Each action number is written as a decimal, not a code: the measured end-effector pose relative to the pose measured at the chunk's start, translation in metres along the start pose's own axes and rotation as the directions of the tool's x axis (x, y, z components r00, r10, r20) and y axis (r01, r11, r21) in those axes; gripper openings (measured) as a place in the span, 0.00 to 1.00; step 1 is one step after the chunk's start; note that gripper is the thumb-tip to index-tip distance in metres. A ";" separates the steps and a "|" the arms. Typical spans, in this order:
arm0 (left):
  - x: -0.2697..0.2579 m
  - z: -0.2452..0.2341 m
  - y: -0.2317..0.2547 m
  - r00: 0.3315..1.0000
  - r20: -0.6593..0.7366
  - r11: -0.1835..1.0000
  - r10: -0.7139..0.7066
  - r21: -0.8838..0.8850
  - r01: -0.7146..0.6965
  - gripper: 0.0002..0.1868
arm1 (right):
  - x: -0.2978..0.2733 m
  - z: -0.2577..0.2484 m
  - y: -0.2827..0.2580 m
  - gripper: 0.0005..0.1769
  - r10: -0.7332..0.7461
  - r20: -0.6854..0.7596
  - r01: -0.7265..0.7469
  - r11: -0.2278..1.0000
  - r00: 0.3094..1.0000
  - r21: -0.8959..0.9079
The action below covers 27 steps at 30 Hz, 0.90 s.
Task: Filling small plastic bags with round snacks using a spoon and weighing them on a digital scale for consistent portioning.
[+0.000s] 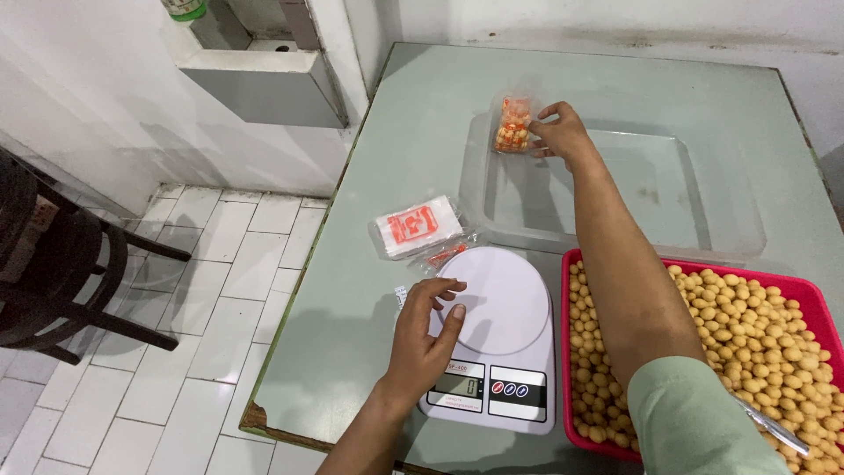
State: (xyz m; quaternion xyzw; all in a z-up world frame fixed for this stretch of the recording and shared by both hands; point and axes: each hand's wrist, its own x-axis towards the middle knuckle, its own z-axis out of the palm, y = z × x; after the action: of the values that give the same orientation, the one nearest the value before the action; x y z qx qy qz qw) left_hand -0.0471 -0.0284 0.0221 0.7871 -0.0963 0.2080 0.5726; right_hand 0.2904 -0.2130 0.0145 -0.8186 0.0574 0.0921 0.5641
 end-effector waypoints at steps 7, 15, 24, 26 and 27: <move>0.000 0.001 -0.002 1.000 0.008 1.000 0.000 0.018 0.000 0.12 | 0.013 0.004 0.011 0.07 0.035 0.056 -0.034 0.999 0.998 -0.023; 0.000 0.000 -0.002 1.000 -0.001 1.000 0.018 0.020 -0.018 0.12 | 0.036 0.005 0.031 0.05 -0.053 0.069 0.052 0.998 0.996 0.020; 0.000 -0.001 -0.001 1.000 -0.006 1.000 0.005 0.022 -0.005 0.12 | 0.022 0.004 0.023 0.07 -0.016 0.055 0.015 1.000 0.998 0.009; 0.001 -0.001 0.000 1.000 -0.006 1.000 0.002 0.022 -0.002 0.12 | 0.026 0.003 0.026 0.07 -0.036 0.065 0.035 0.999 0.997 0.011; 0.001 -0.002 0.000 1.000 -0.006 1.000 -0.002 0.022 0.002 0.11 | 0.027 0.002 0.028 0.08 -0.055 0.076 0.054 0.998 0.996 0.012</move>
State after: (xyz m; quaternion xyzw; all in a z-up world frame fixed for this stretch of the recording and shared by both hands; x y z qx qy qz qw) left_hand -0.0469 -0.0269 0.0230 0.7928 -0.0914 0.2109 0.5644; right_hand 0.3114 -0.2206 -0.0180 -0.8128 0.0139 0.1077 0.5724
